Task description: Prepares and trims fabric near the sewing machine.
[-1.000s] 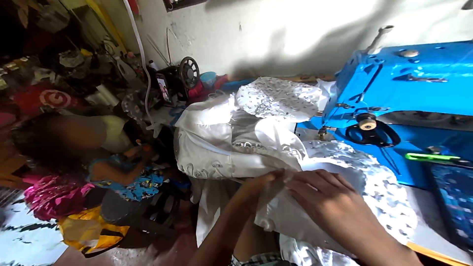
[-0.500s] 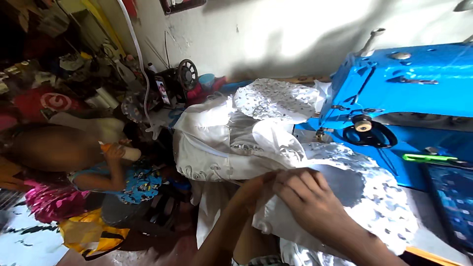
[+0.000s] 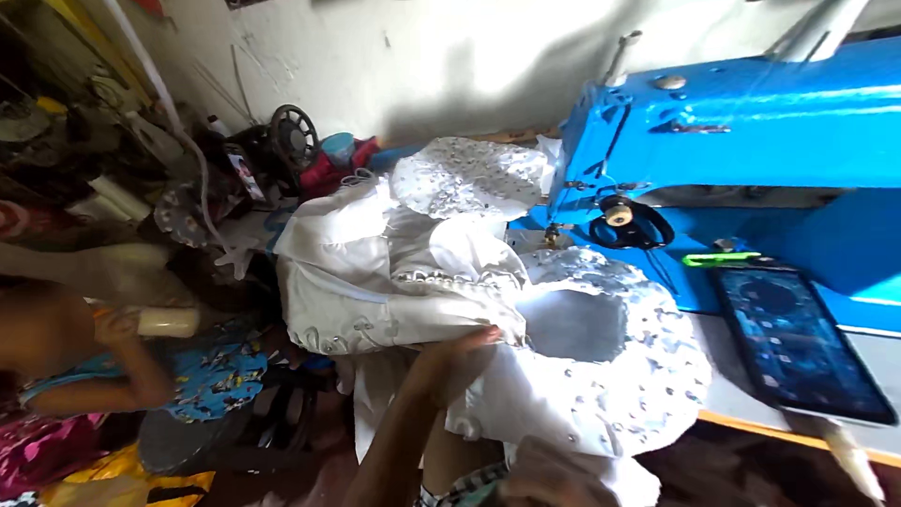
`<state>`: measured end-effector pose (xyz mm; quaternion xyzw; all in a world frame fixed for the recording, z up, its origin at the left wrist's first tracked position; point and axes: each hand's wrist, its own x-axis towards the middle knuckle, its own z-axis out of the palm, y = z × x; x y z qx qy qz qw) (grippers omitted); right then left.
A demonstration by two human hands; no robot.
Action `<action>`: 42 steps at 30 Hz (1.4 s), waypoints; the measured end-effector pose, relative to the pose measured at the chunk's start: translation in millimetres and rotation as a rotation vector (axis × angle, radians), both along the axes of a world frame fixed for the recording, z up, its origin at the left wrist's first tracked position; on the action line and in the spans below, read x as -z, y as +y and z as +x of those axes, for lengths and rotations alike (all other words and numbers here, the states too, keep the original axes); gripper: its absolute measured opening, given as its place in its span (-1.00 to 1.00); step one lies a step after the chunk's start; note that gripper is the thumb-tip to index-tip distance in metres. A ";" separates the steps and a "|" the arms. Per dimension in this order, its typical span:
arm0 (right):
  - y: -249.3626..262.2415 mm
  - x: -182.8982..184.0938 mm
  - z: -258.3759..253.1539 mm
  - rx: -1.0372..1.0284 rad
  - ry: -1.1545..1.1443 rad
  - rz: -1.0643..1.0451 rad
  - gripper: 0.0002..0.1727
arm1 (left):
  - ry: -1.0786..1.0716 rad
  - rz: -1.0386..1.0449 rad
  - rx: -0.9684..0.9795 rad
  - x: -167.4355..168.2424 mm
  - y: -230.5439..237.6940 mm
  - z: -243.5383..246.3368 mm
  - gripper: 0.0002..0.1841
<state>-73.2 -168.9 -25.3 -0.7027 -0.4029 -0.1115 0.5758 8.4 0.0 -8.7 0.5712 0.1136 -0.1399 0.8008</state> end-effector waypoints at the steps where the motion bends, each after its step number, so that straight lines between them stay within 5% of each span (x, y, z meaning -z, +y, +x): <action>1: 5.9 2.4 -7.3 -0.029 0.001 0.001 -0.76 | 0.031 0.019 -0.020 -2.1 -2.1 0.4 -0.89; 5: 33.9 9.8 -22.2 -0.054 0.091 0.097 -0.77 | 0.040 0.064 -0.081 -1.0 -5.7 -1.9 -0.92; 11: 27.1 -9.3 -18.5 -0.158 0.637 0.302 -0.81 | 0.005 0.154 -0.116 4.2 -4.0 -5.6 -0.89; 13: 11.8 -10.6 -8.1 -0.096 0.464 0.229 -0.84 | 0.012 0.159 -0.092 0.7 -3.7 -4.2 -0.90; 17: -29.8 -12.5 23.8 0.405 -0.108 -0.121 -0.81 | 0.072 0.110 -0.058 -10.9 -5.5 -1.4 -0.90; 25: -55.1 -8.5 65.0 0.691 -0.306 -0.732 -0.72 | 0.054 0.182 -0.088 -4.2 -2.3 -1.7 -0.91; 34: -54.8 -13.6 77.4 0.451 -0.327 -0.534 -0.56 | -0.055 0.096 0.031 7.5 5.0 -2.4 -0.88; 42: -65.3 -0.8 82.9 0.359 -0.443 -0.542 -0.61 | -0.091 0.154 -0.018 16.8 5.7 -6.5 -0.86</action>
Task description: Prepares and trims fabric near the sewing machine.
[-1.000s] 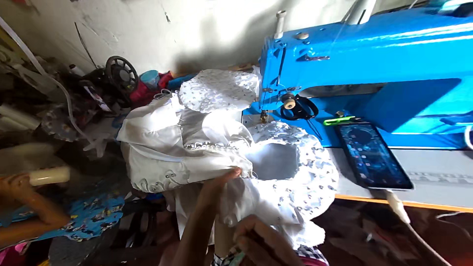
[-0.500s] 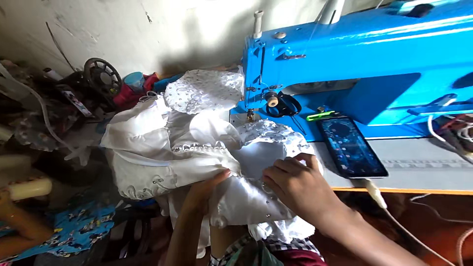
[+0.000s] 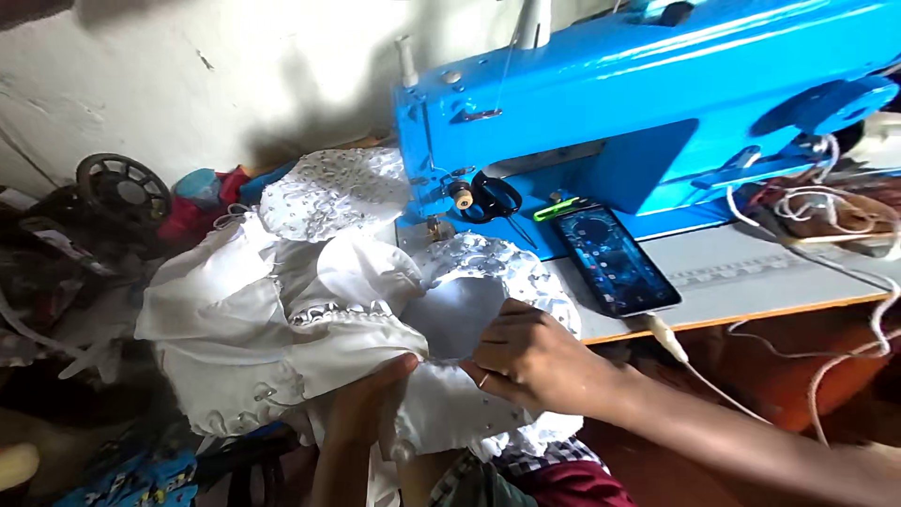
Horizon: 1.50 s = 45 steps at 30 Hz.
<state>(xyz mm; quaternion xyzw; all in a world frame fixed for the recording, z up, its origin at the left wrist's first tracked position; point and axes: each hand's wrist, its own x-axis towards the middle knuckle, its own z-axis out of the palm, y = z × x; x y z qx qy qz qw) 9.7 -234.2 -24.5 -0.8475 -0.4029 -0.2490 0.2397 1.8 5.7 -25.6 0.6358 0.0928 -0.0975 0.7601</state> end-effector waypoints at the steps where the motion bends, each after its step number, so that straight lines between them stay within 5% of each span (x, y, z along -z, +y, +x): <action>1: -1.6 -0.8 0.6 -0.009 -0.003 -0.007 -0.61 | 0.004 0.006 -0.005 0.4 0.1 -0.6 -0.84; 13: -16.0 -8.9 6.8 -0.058 -0.072 -0.080 -0.59 | -0.006 -0.056 0.038 3.0 -0.2 0.0 -0.81; 16: -21.6 -15.2 5.2 -0.024 0.176 0.042 -0.66 | -0.027 -0.029 0.008 4.8 0.6 -2.4 -0.77; 20: -27.5 -29.9 0.2 -0.008 0.556 0.208 -0.62 | -0.093 0.169 -0.062 3.2 -0.1 -18.9 -0.80; 25: -35.8 -21.9 2.9 0.078 0.566 0.200 -0.69 | -0.303 0.487 0.050 -2.0 23.3 -50.9 -0.69; 29: -82.7 -25.8 53.9 0.353 0.379 -0.063 -0.79 | -0.469 0.774 -0.063 -9.3 38.3 -72.3 -0.77; 32: -113.8 -36.1 105.8 0.556 0.474 -0.413 -0.76 | -0.651 0.848 -0.159 -9.4 34.4 -72.1 -0.84; 36: -110.8 -42.2 144.3 0.545 0.535 -0.774 -0.71 | -0.752 0.883 -0.171 -16.6 20.1 -68.6 -0.86; 41: -106.4 -42.6 155.0 0.417 0.447 -0.907 -0.76 | -0.792 0.928 -0.093 -13.5 12.9 -64.4 -0.85; 45: -123.0 -38.3 141.3 0.185 0.058 -0.620 -0.87 | -0.906 1.086 0.006 -20.9 6.1 -50.4 -0.81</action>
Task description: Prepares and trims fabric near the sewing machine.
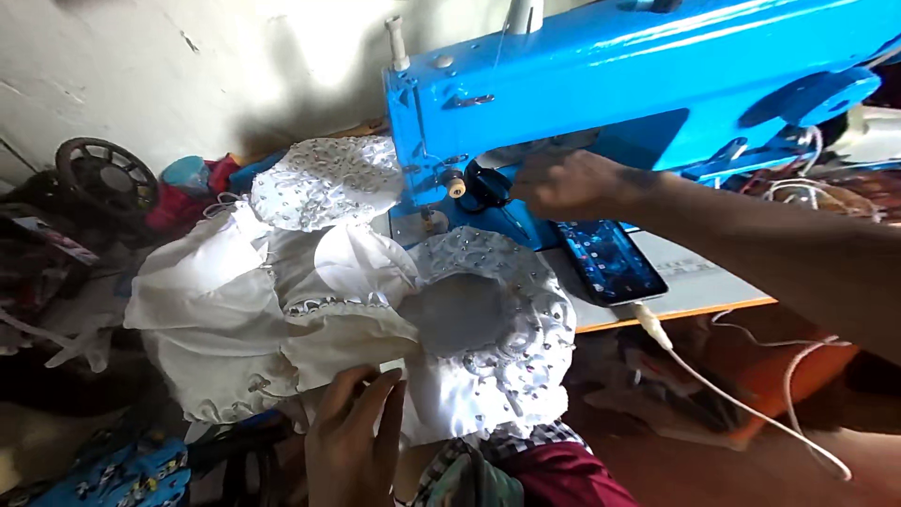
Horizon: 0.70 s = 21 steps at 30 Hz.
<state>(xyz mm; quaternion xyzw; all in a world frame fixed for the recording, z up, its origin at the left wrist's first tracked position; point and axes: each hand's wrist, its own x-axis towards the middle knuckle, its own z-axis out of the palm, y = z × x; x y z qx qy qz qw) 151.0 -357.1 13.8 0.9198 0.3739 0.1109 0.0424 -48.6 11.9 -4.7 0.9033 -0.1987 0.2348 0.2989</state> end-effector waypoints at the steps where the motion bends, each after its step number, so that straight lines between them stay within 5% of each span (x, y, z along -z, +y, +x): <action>1: 1.0 -3.7 -9.6 -0.072 -0.086 0.061 -0.86 | -0.014 0.034 0.022 -3.1 -3.0 4.5 -0.80; 7: 30.9 -40.5 -121.3 -0.093 -0.222 0.486 -0.71 | -0.005 0.409 0.128 -21.6 -30.2 50.1 -0.67; 12: 45.0 11.6 -172.7 0.059 -0.049 0.877 -0.79 | 0.403 0.657 0.255 -28.2 -50.8 77.7 -0.70; 16: 46.3 36.8 -172.8 0.233 0.069 0.771 -0.75 | 0.355 0.472 0.353 -23.9 -36.3 82.2 -0.68; 21: 60.8 33.7 -154.9 0.162 0.005 0.534 -0.71 | 0.241 0.099 0.386 -28.2 -9.1 81.2 -0.70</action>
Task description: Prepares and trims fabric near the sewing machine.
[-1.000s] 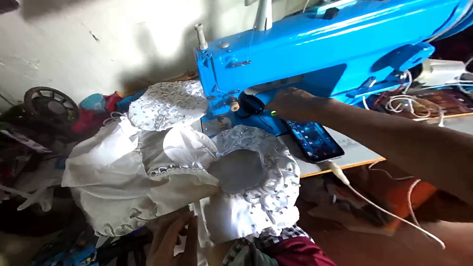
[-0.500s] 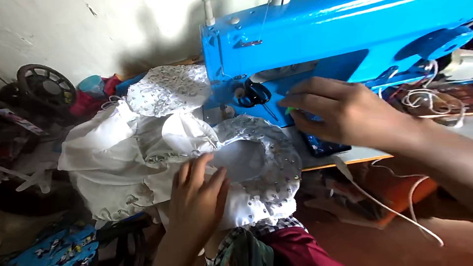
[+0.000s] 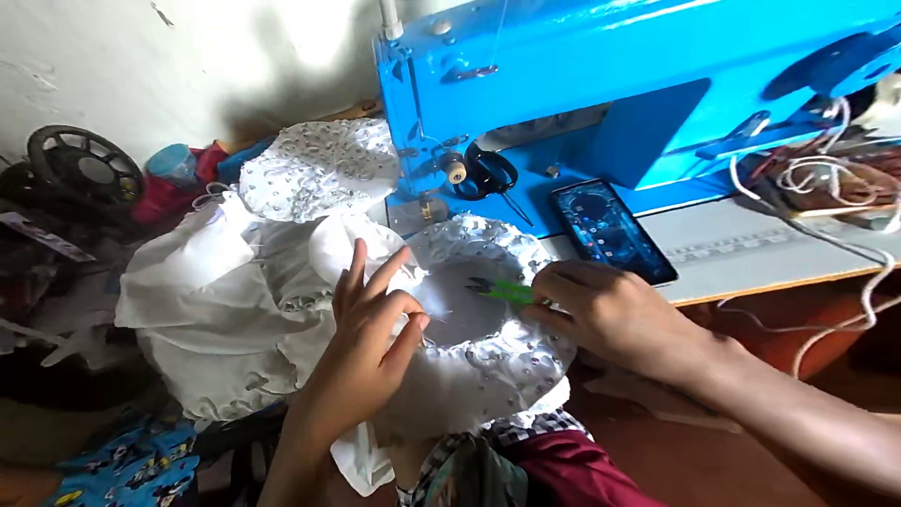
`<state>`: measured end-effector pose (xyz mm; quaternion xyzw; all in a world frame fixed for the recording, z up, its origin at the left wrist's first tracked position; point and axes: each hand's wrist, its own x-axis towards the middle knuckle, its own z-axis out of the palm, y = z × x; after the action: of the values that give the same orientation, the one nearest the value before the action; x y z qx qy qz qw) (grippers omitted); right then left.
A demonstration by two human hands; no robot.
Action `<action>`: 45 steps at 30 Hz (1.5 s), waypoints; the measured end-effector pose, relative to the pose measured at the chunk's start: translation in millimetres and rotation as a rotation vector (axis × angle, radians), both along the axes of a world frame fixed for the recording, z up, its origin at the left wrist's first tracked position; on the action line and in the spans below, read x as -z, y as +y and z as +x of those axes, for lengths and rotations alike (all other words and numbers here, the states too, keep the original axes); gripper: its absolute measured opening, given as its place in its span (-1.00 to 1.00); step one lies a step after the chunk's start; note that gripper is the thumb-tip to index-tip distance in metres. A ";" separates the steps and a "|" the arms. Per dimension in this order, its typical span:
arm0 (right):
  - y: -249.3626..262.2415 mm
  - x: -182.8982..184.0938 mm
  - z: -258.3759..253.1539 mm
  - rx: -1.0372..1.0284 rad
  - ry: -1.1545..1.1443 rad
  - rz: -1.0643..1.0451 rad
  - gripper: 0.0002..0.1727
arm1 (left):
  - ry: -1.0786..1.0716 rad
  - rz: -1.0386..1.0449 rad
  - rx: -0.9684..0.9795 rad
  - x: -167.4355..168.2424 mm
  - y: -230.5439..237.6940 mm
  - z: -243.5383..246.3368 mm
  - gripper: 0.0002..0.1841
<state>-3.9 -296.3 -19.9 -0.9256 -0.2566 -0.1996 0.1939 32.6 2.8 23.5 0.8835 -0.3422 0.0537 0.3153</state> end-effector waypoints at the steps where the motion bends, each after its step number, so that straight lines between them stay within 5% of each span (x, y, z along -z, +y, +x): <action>1: 2.1 -1.1 1.8 0.009 -0.001 -0.007 -0.71 | -0.003 -0.061 -0.001 -1.0 3.4 -1.5 -0.72; 3: 2.7 -6.7 0.7 0.068 0.082 0.097 -0.72 | -0.007 -0.155 -0.004 -2.0 9.8 -6.0 -0.75; 6: -9.5 -18.3 -5.9 0.102 0.317 0.522 -0.84 | 0.013 -0.285 0.000 -2.7 18.2 -14.0 -0.81; 9: -19.9 -17.9 -15.6 -0.167 0.589 1.109 -0.82 | 0.107 -0.427 0.020 -4.2 23.8 -19.3 -0.81; 12: -11.6 -16.6 -24.0 -0.435 0.837 1.354 -0.62 | 0.170 -0.507 0.003 -4.9 20.3 -19.5 -0.82; 16: 20.4 -15.0 -23.7 -0.607 1.129 1.388 -0.49 | 0.122 -0.507 -0.083 -4.8 9.7 -16.6 -0.89; 20: 25.6 -14.5 -20.5 -0.605 1.080 1.338 -0.24 | 0.092 -0.302 -0.017 -8.1 4.6 -7.4 -0.86; 25: 17.5 -10.7 -28.3 -0.699 1.063 1.329 -0.44 | 0.126 -0.002 0.075 -27.8 -15.1 12.7 -0.85; 30: 20.6 1.6 -42.4 -0.632 1.185 1.403 -0.58 | 0.430 0.630 0.163 -55.9 -37.9 29.9 -0.70; 34: 20.8 12.4 -49.8 -0.579 1.249 1.415 -0.58 | 0.476 0.967 0.186 -59.0 -57.8 30.8 -0.69; 38: 18.3 12.9 -52.5 -0.553 1.234 1.428 -0.62 | 0.421 0.961 0.158 -55.4 -58.8 33.5 -0.86; 45: 26.5 8.4 -41.6 -0.494 1.058 1.314 -0.73 | 0.433 0.691 0.192 -58.7 -35.4 39.5 -0.83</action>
<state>-45.5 -269.8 -28.3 -0.5161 -0.1592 0.1960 0.8185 72.1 -32.6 82.2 0.8924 -0.3467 -0.2806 0.0686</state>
